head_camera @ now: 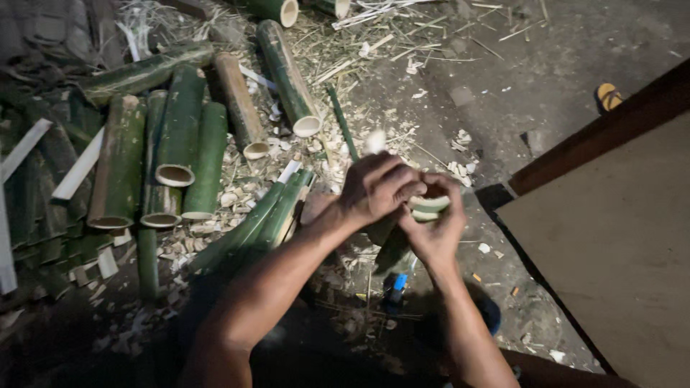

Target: The person uses a long knife to split a short bamboo segment into thin strips. They repeatedly saw through the bamboo, then pull the resulting strips apart by hand and set them aside.

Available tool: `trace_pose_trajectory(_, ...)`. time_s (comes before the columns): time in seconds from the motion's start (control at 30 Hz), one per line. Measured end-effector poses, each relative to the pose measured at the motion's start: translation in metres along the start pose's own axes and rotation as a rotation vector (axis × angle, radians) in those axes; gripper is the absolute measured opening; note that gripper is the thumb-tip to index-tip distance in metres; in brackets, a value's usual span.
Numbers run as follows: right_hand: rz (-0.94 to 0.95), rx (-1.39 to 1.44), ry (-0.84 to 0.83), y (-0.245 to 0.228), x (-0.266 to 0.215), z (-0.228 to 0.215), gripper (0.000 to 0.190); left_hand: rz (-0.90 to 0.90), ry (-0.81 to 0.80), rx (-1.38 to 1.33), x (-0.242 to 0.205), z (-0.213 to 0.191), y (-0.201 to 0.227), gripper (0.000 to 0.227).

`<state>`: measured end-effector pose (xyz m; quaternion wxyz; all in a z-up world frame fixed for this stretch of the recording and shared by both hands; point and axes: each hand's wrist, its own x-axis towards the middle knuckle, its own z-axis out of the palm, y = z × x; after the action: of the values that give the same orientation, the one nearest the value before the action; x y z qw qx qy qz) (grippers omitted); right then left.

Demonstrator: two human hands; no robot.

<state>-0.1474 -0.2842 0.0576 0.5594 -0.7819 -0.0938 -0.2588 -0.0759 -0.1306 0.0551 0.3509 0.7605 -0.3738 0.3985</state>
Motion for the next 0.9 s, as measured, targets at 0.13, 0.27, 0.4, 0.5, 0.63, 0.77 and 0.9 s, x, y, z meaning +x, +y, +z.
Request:
trace_pose_trajectory(0.13,0.133,-0.138,-0.129,0.017,-0.001,0.015,0.047,-0.168,0.057,-0.347,0.000,-0.015,-0.001,0.024)
trace_pose_trajectory(0.27,0.015,-0.026,-0.156,0.041,-0.008,0.019,0.044,0.098,0.004,-0.159,-0.010,0.005,-0.045,0.024)
trace_pose_trajectory(0.4,-0.055,-0.058,-0.122,0.053,-0.031,0.006,0.047,-0.012,0.030,-0.125,-0.027,0.010,-0.093,0.027)
trace_pose_trajectory(0.5,0.088,-0.051,-0.034,0.063,-0.061,-0.042,0.056,-0.251,0.139,-0.067,-0.045,-0.018,-0.126,0.034)
trace_pose_trajectory(0.63,0.241,1.278,0.413,0.118,-0.071,-0.116,0.034,-0.365,0.259,-0.026,-0.067,-0.015,-0.145,0.038)
trace_pose_trajectory(0.77,-0.095,0.266,0.558,0.172,-0.064,-0.144,0.035,-0.455,0.374,-0.006,-0.075,-0.016,-0.159,0.047)
trace_pose_trajectory(0.9,0.028,0.263,0.829,0.169,-0.057,-0.160,0.037,-1.041,0.759,-0.297,-0.074,-0.041,-0.164,0.047)
